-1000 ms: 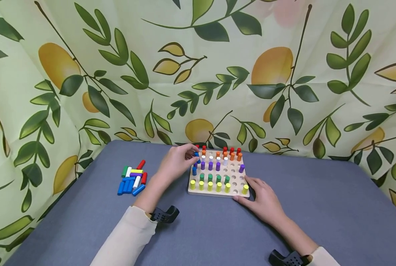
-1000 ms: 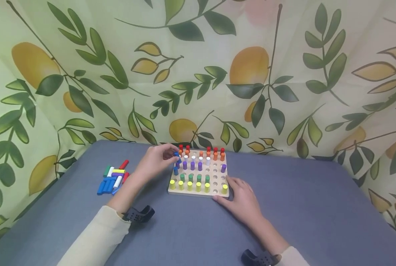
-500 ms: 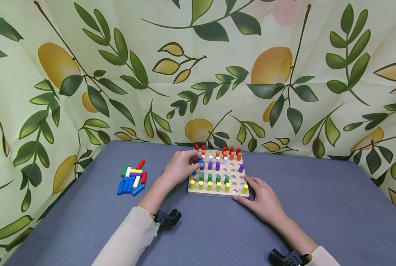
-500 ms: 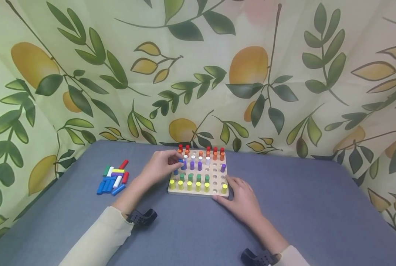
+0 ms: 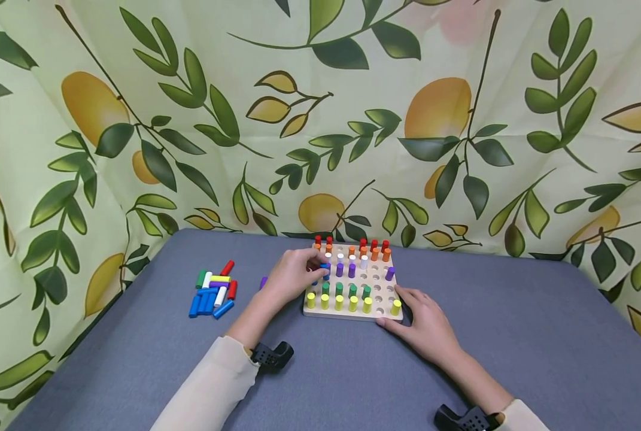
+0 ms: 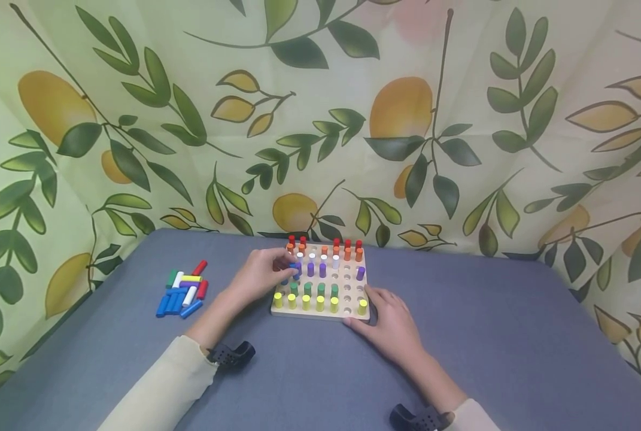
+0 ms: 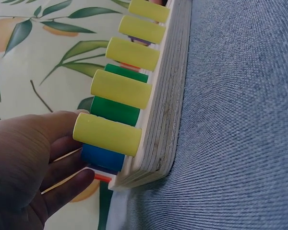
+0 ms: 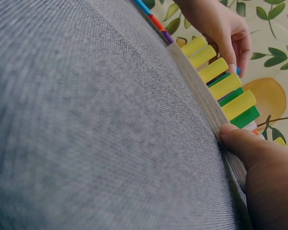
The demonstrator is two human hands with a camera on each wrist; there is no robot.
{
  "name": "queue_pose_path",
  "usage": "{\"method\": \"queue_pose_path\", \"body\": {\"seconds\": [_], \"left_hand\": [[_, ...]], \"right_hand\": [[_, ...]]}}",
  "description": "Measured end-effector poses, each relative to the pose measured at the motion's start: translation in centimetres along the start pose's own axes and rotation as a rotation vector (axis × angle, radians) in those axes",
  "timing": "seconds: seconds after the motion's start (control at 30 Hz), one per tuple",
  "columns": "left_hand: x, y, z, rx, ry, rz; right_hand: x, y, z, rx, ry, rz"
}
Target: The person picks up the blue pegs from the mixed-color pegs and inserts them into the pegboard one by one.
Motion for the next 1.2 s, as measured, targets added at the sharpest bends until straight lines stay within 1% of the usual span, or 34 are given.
{"method": "queue_pose_path", "body": {"seconds": [0.27, 0.63, 1.2], "left_hand": [[0.0, -0.49, -0.1, 0.017, 0.011, -0.025], [-0.09, -0.56, -0.03, 0.039, 0.001, -0.045], [-0.13, -0.29, -0.06, 0.073, -0.008, -0.04]], "right_hand": [[-0.15, 0.11, 0.02, 0.003, -0.005, 0.001], [-0.19, 0.15, 0.04, 0.002, -0.004, 0.009], [-0.05, -0.14, 0.2, 0.0, 0.001, 0.016]]}}
Point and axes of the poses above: each hand's wrist, its own x-axis towards the middle knuckle, its own y-axis out of the back of the hand, z = x × y, the point moved 3 cm from there along x, towards the middle knuckle, and after that the axes turned 8 degrees about z, right-handed, at the moved point
